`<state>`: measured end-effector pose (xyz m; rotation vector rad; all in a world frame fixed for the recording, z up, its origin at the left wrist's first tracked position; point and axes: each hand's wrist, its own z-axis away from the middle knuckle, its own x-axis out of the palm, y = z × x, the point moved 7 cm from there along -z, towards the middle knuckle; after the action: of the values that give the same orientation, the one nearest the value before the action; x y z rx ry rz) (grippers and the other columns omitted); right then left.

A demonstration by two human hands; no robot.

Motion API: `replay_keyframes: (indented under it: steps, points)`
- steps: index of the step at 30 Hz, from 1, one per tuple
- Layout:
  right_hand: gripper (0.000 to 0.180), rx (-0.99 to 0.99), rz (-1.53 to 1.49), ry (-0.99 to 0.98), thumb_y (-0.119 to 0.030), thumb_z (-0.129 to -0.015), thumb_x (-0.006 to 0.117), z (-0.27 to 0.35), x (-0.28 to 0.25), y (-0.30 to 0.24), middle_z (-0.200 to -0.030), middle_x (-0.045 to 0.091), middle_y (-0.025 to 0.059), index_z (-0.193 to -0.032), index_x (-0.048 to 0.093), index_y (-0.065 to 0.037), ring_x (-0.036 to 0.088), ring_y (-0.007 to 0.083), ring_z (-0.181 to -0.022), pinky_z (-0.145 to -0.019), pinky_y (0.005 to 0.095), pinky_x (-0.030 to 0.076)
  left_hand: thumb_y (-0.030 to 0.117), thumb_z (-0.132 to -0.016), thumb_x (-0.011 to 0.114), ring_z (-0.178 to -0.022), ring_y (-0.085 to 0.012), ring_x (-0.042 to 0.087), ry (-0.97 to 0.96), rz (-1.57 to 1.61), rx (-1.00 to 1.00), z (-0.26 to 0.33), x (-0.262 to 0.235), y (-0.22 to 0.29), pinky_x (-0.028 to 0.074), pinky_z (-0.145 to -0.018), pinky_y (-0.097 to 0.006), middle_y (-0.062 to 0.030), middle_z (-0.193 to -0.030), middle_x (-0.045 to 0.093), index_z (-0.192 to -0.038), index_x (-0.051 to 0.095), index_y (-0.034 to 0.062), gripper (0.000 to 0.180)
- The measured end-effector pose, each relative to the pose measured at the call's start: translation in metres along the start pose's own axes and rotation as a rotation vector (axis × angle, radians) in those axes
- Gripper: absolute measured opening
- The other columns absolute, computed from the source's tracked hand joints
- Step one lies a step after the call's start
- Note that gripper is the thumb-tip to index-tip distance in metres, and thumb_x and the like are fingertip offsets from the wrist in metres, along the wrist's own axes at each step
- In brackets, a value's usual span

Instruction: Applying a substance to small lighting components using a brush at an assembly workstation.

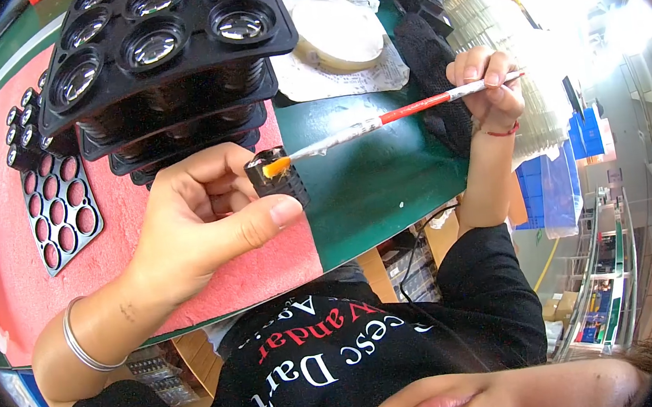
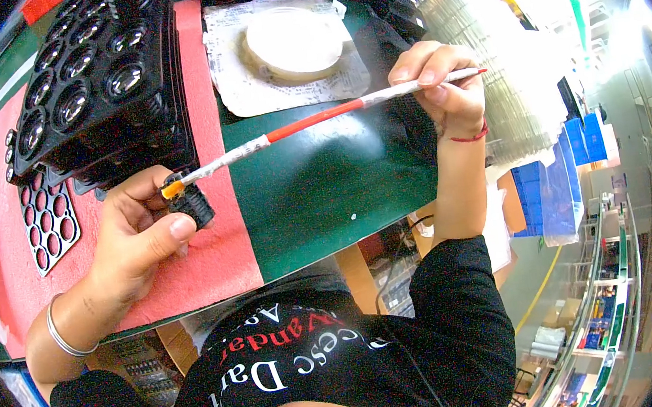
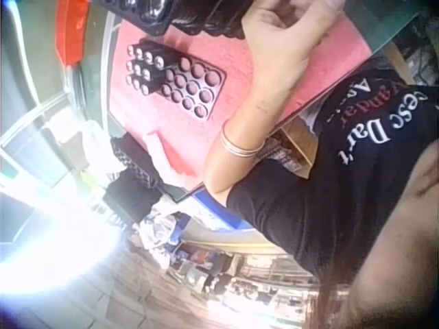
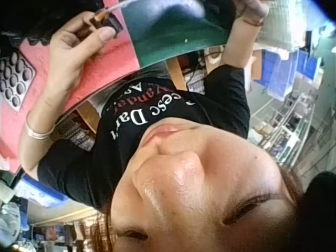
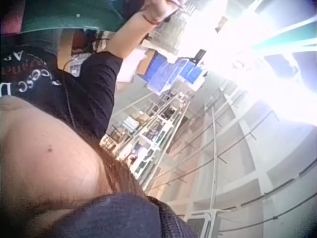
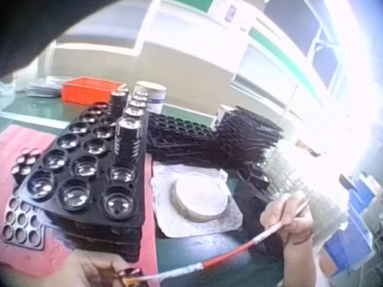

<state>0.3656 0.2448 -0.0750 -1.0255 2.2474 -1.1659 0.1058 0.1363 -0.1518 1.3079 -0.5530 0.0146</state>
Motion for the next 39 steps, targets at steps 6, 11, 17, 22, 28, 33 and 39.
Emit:
replay_keyframes:
  steps: [6,11,17,22,28,33,39]
  points:
    - [0.008,-0.003,0.015,-0.019,-0.008,-0.074,0.063,0.001,-0.003,-0.002,-0.087,0.059,0.0172,-0.080,0.061,-0.004,0.058,0.0264,-0.080,-0.070,0.0332,0.048,0.009,-0.075,0.072,-0.061,0.0000,0.047,0.006,-0.007,0.012,0.000,0.000,0.000,0.038,-0.057,-0.015,0.0051,-0.072,0.053,-0.080,0.055,0.0050,0.019]
    - [0.007,-0.002,0.025,-0.017,-0.008,-0.074,0.063,0.002,-0.004,-0.003,-0.087,0.058,0.0172,-0.080,0.061,-0.004,0.057,0.0267,-0.080,-0.071,0.0335,0.047,0.010,-0.074,0.073,-0.062,0.0005,0.045,0.017,-0.015,0.027,0.000,-0.001,-0.001,0.037,-0.057,-0.015,0.0049,-0.074,0.053,-0.084,0.057,0.0047,0.019]
    - [0.006,-0.012,0.048,-0.015,-0.008,-0.075,0.062,0.002,-0.008,-0.005,-0.087,0.058,0.0173,-0.079,0.061,-0.004,0.057,0.0267,-0.079,-0.070,0.0335,0.047,0.008,-0.075,0.071,-0.061,0.0011,0.043,0.039,-0.038,0.058,0.001,-0.002,0.000,0.036,-0.056,-0.015,0.0037,-0.079,0.056,-0.090,0.059,0.0034,0.020]
    - [0.008,-0.019,0.064,-0.016,-0.009,-0.077,0.060,0.002,-0.013,-0.010,-0.087,0.058,0.0173,-0.082,0.060,-0.003,0.056,0.0264,-0.078,-0.070,0.0327,0.047,0.007,-0.075,0.070,-0.061,0.0016,0.042,0.018,-0.070,0.081,0.001,0.001,0.004,0.035,-0.056,-0.014,0.0033,-0.081,0.058,-0.091,0.059,0.0030,0.019]
    - [0.013,-0.014,-0.103,0.091,-0.013,-0.080,0.057,0.004,-0.019,-0.012,-0.081,0.058,0.0168,-0.086,0.057,-0.001,0.056,0.0249,-0.073,-0.065,0.0312,0.046,0.008,-0.075,0.070,-0.061,0.0015,0.044,0.016,-0.074,0.002,0.002,0.003,-0.001,0.036,-0.056,-0.014,0.0033,-0.081,0.057,-0.088,0.058,0.0034,0.018]
    - [0.019,-0.004,-0.098,0.219,-0.019,-0.085,0.054,0.005,-0.024,-0.007,-0.072,0.058,0.0175,-0.085,0.056,0.001,0.056,0.0237,-0.064,-0.059,0.0310,0.045,0.010,-0.076,0.070,-0.060,0.0009,0.045,0.028,-0.100,-0.037,0.001,0.001,-0.003,0.036,-0.055,-0.014,0.0020,-0.081,0.057,-0.088,0.057,0.0026,0.019]
    - [0.023,0.030,-0.068,0.260,-0.020,-0.086,0.053,0.004,-0.026,-0.002,-0.070,0.059,0.0178,-0.084,0.056,0.003,0.057,0.0231,-0.060,-0.055,0.0326,0.046,0.012,-0.076,0.070,-0.058,-0.0005,0.046,0.018,-0.097,-0.033,0.000,0.002,-0.004,0.037,-0.052,-0.015,-0.0003,-0.080,0.058,-0.088,0.056,0.0017,0.021]
